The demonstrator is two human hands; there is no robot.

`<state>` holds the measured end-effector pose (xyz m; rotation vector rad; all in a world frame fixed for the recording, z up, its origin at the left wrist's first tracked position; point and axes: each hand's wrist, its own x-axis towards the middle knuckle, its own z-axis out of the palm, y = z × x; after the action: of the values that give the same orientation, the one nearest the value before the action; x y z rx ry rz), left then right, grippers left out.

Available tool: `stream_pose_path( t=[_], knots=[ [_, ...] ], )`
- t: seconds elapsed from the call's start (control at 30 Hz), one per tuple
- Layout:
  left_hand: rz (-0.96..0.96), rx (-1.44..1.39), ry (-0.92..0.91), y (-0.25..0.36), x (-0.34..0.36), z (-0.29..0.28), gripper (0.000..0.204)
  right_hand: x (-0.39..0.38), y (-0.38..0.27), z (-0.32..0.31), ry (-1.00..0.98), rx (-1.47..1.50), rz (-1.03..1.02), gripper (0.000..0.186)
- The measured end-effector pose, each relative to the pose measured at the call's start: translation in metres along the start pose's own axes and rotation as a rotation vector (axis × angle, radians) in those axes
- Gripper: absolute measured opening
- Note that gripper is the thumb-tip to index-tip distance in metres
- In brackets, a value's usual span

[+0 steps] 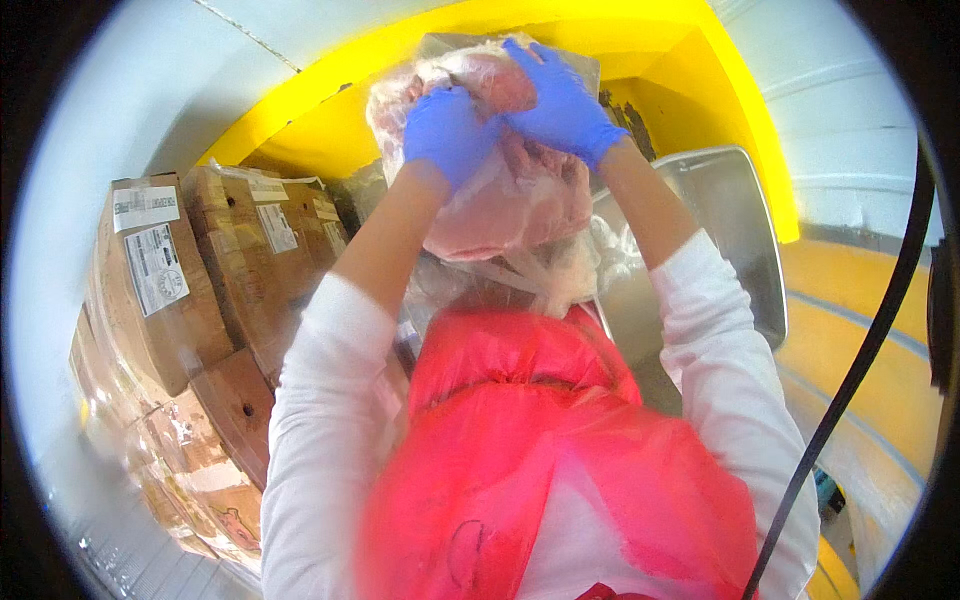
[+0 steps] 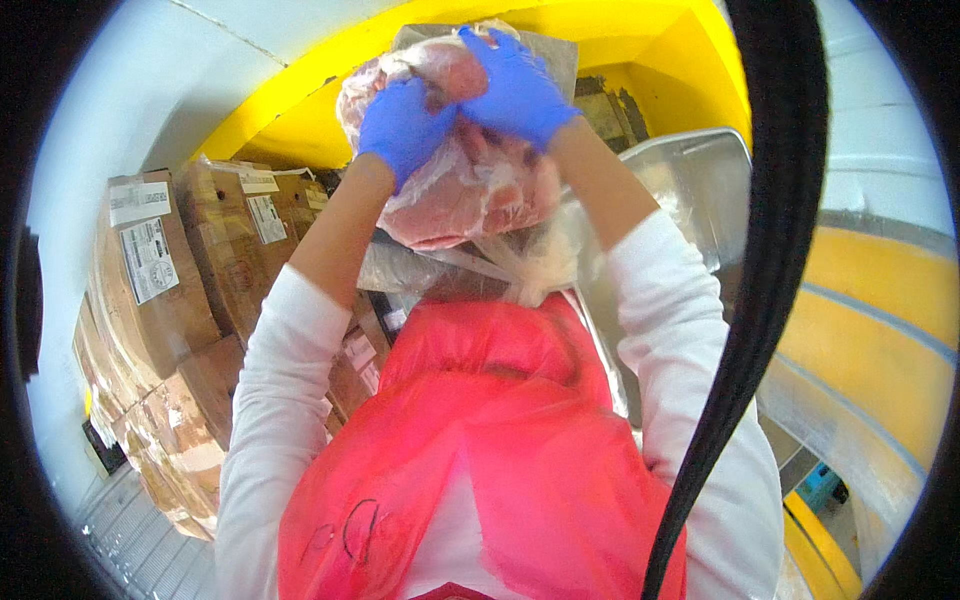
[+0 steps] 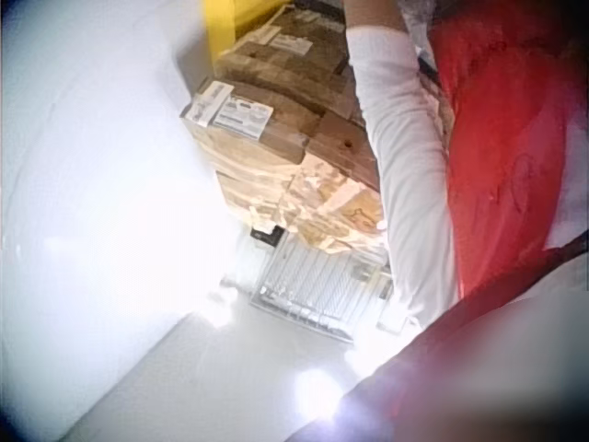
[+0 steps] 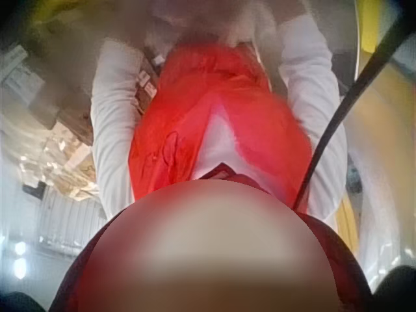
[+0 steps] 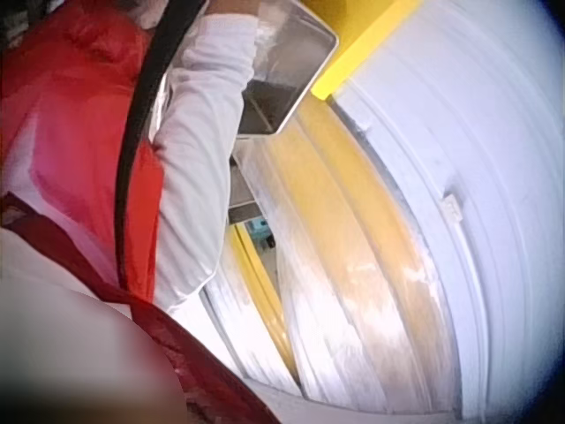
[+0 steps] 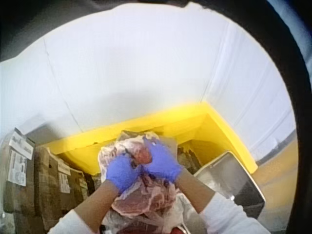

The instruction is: The person uses a knife to trim fat and connective tissue from a large piece of raw meat held in a plastic bag. They repeatedly cut and remove sections of the meat, placing the trimmed pieces into a metal tray.

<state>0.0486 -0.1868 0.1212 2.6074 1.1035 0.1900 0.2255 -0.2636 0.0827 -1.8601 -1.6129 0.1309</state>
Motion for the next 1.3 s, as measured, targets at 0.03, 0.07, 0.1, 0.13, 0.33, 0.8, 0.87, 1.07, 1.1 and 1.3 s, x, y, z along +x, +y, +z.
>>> stream_pose_path(
  t=[0.03, 0.07, 0.1, 0.13, 0.33, 0.8, 0.87, 1.07, 1.1, 1.3],
  knots=[
    [-0.037, 0.089, -0.018, 0.002, 0.017, 0.008, 0.037, 0.011, 0.010, 0.008, -0.060, 0.016, -0.021, 0.092],
    [-0.067, 0.170, -0.046, 0.007, 0.027, 0.015, 0.037, 0.017, 0.016, 0.008, -0.123, 0.025, -0.029, 0.092],
    [-0.091, 0.156, 0.017, 0.010, 0.034, 0.022, 0.035, 0.022, 0.022, 0.009, -0.121, -0.004, -0.037, 0.088],
    [-0.122, 0.151, 0.065, 0.008, 0.033, 0.029, 0.033, 0.020, 0.018, 0.015, -0.127, -0.017, -0.038, 0.084],
    [-0.266, 0.110, -0.046, 0.015, 0.040, 0.034, 0.029, 0.018, 0.030, 0.018, -0.102, -0.061, -0.046, 0.075],
    [-0.335, 0.081, -0.307, -0.002, 0.057, 0.031, 0.050, 0.018, 0.038, 0.019, -0.015, 0.011, -0.027, 0.063],
    [-0.292, 0.197, -0.243, 0.007, 0.050, 0.037, 0.045, 0.016, 0.042, 0.025, 0.030, -0.020, -0.028, 0.061],
    [-0.080, 0.258, -0.231, -0.014, 0.042, 0.028, 0.040, 0.021, 0.038, 0.026, 0.152, 0.174, -0.100, 0.048],
    [-0.042, 0.303, -0.217, -0.021, 0.041, 0.041, 0.040, 0.022, 0.041, 0.033, 0.187, 0.166, -0.127, 0.040],
    [0.011, 0.253, -0.230, -0.033, 0.030, 0.023, 0.042, 0.025, 0.030, 0.021, 0.181, 0.156, -0.108, 0.037]
  ],
)
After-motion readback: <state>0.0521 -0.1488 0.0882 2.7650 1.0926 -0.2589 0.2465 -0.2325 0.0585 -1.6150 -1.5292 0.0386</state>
